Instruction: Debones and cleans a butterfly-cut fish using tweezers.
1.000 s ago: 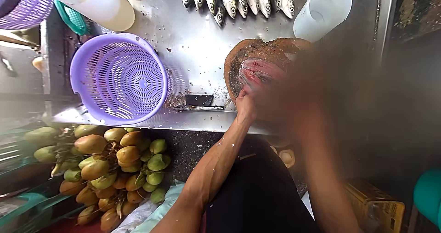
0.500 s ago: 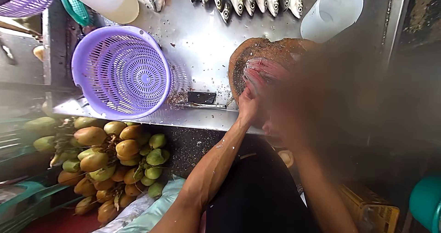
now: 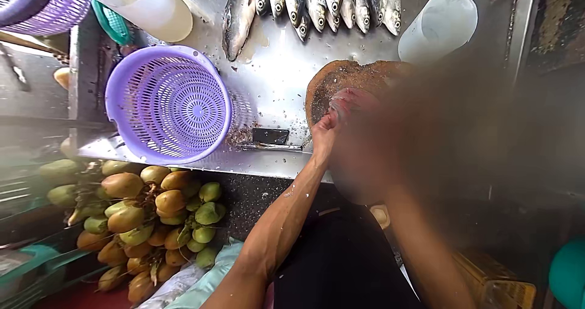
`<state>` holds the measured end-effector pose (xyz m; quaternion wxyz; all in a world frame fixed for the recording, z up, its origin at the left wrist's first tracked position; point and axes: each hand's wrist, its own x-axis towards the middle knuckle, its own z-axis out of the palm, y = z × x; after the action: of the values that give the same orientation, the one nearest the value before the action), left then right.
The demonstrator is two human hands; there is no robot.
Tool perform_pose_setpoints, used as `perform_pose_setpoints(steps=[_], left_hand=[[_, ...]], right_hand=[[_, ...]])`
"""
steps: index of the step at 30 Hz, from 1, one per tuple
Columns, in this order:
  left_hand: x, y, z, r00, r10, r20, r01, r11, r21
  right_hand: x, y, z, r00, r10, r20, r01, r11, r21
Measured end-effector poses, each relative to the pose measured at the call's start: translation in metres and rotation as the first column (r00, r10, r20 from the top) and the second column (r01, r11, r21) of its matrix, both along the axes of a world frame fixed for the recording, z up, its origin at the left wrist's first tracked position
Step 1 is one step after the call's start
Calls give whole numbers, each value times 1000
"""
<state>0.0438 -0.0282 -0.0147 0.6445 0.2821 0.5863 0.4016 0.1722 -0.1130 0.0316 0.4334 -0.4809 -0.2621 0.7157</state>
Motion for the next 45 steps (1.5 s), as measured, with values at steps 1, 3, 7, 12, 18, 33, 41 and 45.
perform_pose_setpoints(steps=[1, 3, 7, 12, 18, 33, 41, 45], left_hand=[[-1, -2, 0, 1000, -9, -17, 10, 1000, 12], [0, -4, -1, 999, -6, -48, 7, 1000, 11], [-2, -3, -6, 999, -13, -47, 14, 1000, 19], [-5, -2, -2, 993, -104, -53, 109, 990, 89], [-6, -1, -9, 996, -56, -71, 59, 997, 50], [-9, 5, 1, 969, -160, -189, 189, 971, 144], [-6, 10, 6, 948, -191, -255, 225, 968, 115], [-6, 12, -1, 960, -173, -219, 196, 976, 90]], right_hand=[[-2, 1, -1, 999, -22, 27, 22, 1000, 18], [-5, 1, 3, 991, -68, 116, 57, 993, 101], [-7, 0, 22, 993, -108, 54, 98, 982, 159], [-6, 5, 8, 992, -61, -113, 52, 996, -77], [-9, 7, 22, 967, -175, 183, 137, 969, 205], [-12, 14, 27, 988, -154, 12, 154, 988, 25], [-17, 18, 19, 980, -154, 122, 149, 987, 52], [-13, 21, 23, 979, -190, 78, 190, 982, 11]])
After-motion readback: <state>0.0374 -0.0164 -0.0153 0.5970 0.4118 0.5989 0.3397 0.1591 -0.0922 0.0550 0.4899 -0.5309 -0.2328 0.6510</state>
